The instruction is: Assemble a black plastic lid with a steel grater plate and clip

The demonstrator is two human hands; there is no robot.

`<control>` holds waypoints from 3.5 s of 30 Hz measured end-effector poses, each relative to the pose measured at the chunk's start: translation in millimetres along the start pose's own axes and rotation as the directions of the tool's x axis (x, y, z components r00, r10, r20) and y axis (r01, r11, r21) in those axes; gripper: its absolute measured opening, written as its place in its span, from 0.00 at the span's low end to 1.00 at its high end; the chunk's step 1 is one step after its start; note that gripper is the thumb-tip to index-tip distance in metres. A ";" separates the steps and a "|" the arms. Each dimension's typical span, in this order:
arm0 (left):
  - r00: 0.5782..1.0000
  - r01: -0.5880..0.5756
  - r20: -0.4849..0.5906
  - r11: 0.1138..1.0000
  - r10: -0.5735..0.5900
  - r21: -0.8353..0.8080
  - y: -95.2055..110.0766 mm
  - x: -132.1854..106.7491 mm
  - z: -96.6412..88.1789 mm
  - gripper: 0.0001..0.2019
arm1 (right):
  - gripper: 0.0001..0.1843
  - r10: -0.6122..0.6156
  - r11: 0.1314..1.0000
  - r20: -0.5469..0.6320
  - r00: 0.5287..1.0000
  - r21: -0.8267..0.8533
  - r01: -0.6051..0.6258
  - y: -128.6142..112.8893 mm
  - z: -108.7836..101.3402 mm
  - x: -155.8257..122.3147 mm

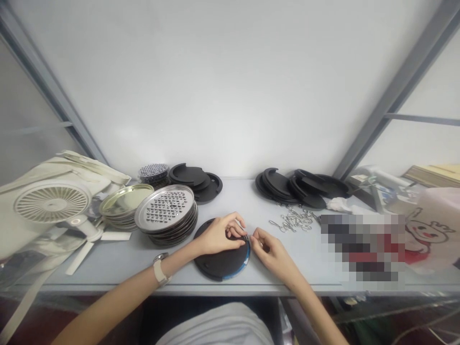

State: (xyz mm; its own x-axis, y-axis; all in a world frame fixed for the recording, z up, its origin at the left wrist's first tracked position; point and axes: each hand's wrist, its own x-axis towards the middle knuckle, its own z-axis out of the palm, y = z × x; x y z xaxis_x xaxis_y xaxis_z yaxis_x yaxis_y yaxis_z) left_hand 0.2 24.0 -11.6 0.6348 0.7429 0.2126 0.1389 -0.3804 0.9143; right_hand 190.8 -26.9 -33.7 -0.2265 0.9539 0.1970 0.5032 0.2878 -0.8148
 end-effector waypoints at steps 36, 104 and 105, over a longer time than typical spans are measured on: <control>0.999 0.026 -0.023 0.998 -0.025 0.060 -1.1 0.0 0.7 0.18 | 0.19 -0.110 0.972 0.049 0.993 -0.203 0.118 -4.2 2.7 4.5; 1.000 0.005 -0.016 0.995 -0.003 0.095 3.4 -0.3 1.7 0.13 | 0.14 -0.040 0.997 -0.041 0.998 -0.074 0.036 -0.7 -0.1 -1.7; 1.000 0.004 -0.017 0.996 -0.002 0.092 3.6 -0.1 1.7 0.12 | 0.13 -0.044 0.998 -0.051 0.998 -0.050 0.041 -0.9 -0.4 -2.1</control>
State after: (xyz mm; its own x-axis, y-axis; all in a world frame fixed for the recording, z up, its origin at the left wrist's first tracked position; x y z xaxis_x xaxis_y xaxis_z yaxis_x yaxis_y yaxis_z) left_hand 1.9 21.6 -9.0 0.6215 0.7529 0.2164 0.2109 -0.4268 0.8794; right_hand 191.2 -29.1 -33.2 -0.2053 0.9434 0.2603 0.5345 0.3309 -0.7777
